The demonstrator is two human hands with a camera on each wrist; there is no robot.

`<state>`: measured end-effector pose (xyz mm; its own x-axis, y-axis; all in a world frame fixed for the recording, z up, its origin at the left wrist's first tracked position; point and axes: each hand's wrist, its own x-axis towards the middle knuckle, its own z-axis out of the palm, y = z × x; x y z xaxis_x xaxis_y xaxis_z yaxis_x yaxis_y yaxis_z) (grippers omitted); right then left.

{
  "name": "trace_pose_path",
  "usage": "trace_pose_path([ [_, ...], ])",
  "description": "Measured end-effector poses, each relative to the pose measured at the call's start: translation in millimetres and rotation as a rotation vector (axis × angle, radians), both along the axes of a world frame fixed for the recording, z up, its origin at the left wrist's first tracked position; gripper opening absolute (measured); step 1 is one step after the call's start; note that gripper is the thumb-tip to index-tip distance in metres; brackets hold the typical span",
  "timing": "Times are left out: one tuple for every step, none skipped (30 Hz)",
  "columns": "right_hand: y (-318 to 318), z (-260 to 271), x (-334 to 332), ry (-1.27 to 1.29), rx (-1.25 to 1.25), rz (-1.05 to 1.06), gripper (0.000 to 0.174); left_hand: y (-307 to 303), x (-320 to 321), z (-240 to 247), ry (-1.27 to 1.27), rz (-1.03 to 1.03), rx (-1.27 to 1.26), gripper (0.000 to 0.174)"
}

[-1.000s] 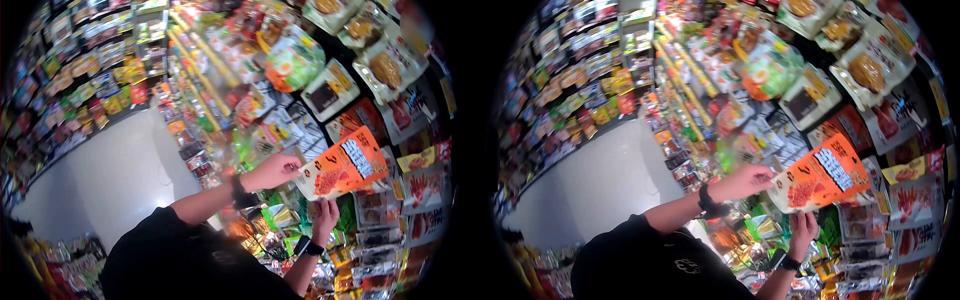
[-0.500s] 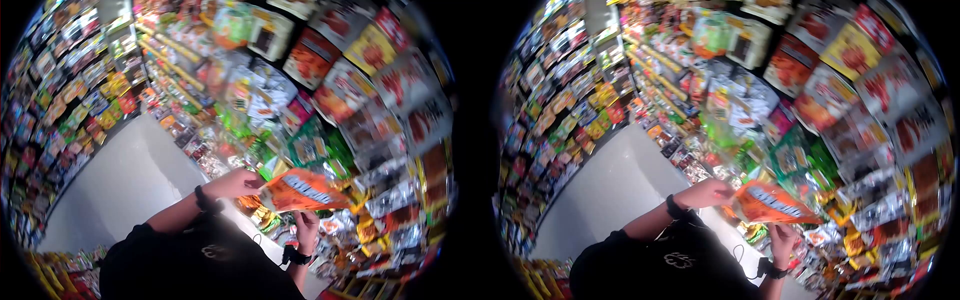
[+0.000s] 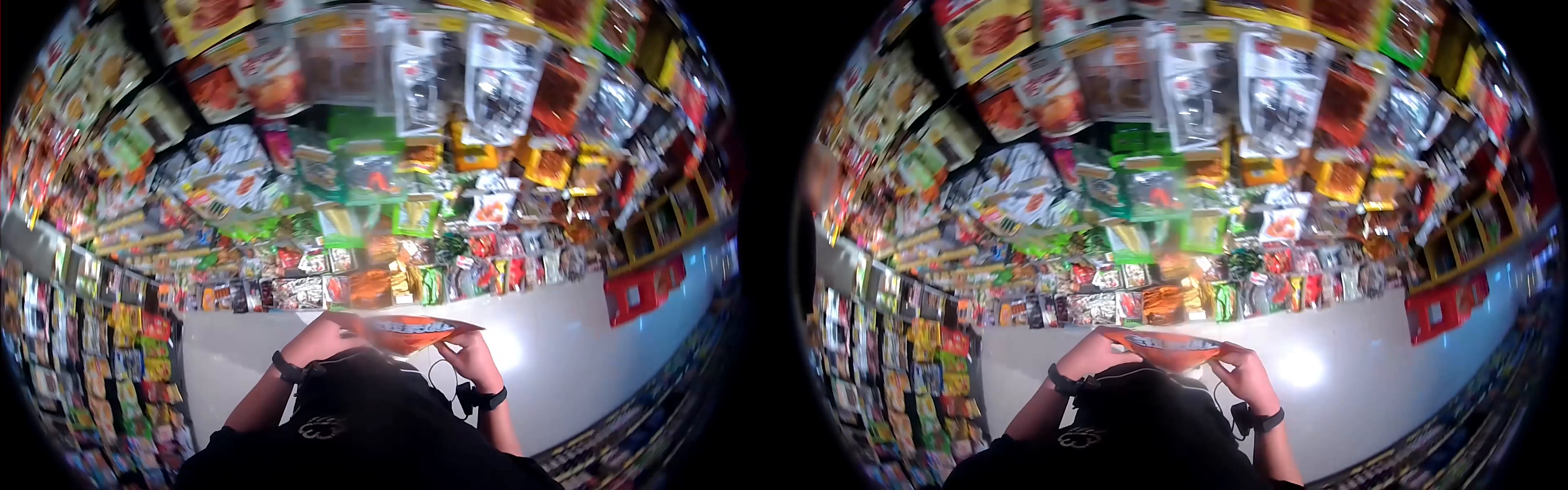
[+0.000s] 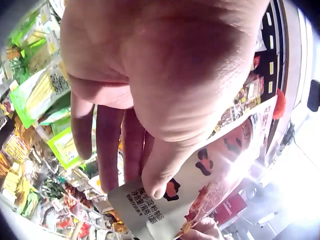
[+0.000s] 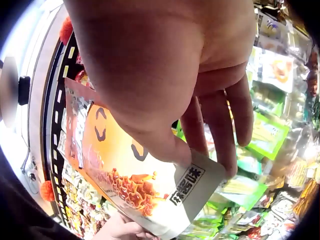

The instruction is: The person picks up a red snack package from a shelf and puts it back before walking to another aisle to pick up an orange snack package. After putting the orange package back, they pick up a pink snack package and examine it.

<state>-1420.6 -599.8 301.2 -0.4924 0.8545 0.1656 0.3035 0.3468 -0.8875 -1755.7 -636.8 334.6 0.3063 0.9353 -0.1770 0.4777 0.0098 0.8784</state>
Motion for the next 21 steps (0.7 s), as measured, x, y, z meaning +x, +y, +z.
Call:
trace_pose_path([
  [-7, 2, 9, -0.028, -0.029, -0.005, 0.02, 4, 4, -7, 0.03, -0.056, -0.04, 0.027],
  [-13, 4, 16, -0.054, -0.056, -0.008, 0.019, 9, 8, -15, 0.062, -0.11, -0.078, 0.029],
  [-20, 4, 21, -0.019, -0.041, -0.047, 0.017, 17, 12, -23, 0.057, -0.2, -0.012, 0.033],
  [-28, 3, 28, -0.012, -0.042, -0.095, 0.017, 22, 20, -27, 0.064, -0.249, -0.012, 0.033],
  [-36, 3, 34, -0.036, -0.037, -0.131, 0.014, 27, 30, -30, -0.022, -0.244, -0.052, 0.036],
  [-44, 3, 40, -0.061, -0.032, -0.17, 0.012, 34, 39, -32, -0.107, -0.24, -0.096, 0.04],
  [-50, 2, 42, 0.005, -0.011, -0.231, 0.01, 43, 41, -37, -0.024, -0.326, -0.06, 0.047],
  [-58, 0, 49, 0.007, -0.013, -0.284, 0.01, 49, 50, -32, -0.02, -0.379, -0.063, 0.047],
  [-66, -3, 55, -0.008, -0.04, -0.303, 0.011, 53, 58, -27, -0.014, -0.385, -0.099, 0.043],
  [-74, -5, 61, -0.023, -0.069, -0.319, 0.011, 60, 67, -24, -0.008, -0.389, -0.137, 0.039],
  [-82, -5, 66, -0.026, -0.075, -0.371, 0.011, 69, 73, -26, 0.047, -0.479, -0.169, 0.039],
  [-90, -5, 70, -0.044, -0.087, -0.386, 0.011, 78, 85, -30, 0.043, -0.528, -0.174, 0.039],
  [-97, -5, 73, -0.062, -0.102, -0.397, 0.012, 86, 98, -33, 0.008, -0.606, -0.126, 0.044],
  [-104, -7, 76, -0.07, -0.114, -0.437, 0.012, 92, 110, -37, -0.031, -0.678, -0.08, 0.05],
  [-109, -10, 78, -0.054, -0.123, -0.477, 0.012, 98, 119, -44, -0.041, -0.714, -0.089, 0.05],
  [-112, -12, 80, -0.038, -0.131, -0.514, 0.012, 105, 127, -53, -0.053, -0.751, -0.118, 0.049],
  [-114, -10, 81, -0.022, -0.165, -0.55, 0.012, 112, 134, -61, -0.064, -0.786, -0.146, 0.047],
  [-116, -11, 83, -0.03, -0.174, -0.58, 0.012, 118, 141, -69, -0.076, -0.819, -0.174, 0.047],
  [-118, -14, 85, -0.044, -0.204, -0.623, 0.013, 124, 154, -64, -0.158, -0.84, -0.162, 0.045],
  [-120, -16, 87, -0.058, -0.236, -0.665, 0.013, 129, 163, -59, -0.168, -0.866, -0.175, 0.045],
  [-121, -16, 87, -0.065, -0.248, -0.693, 0.013, 136, 170, -54, -0.094, -0.902, -0.192, 0.046],
])
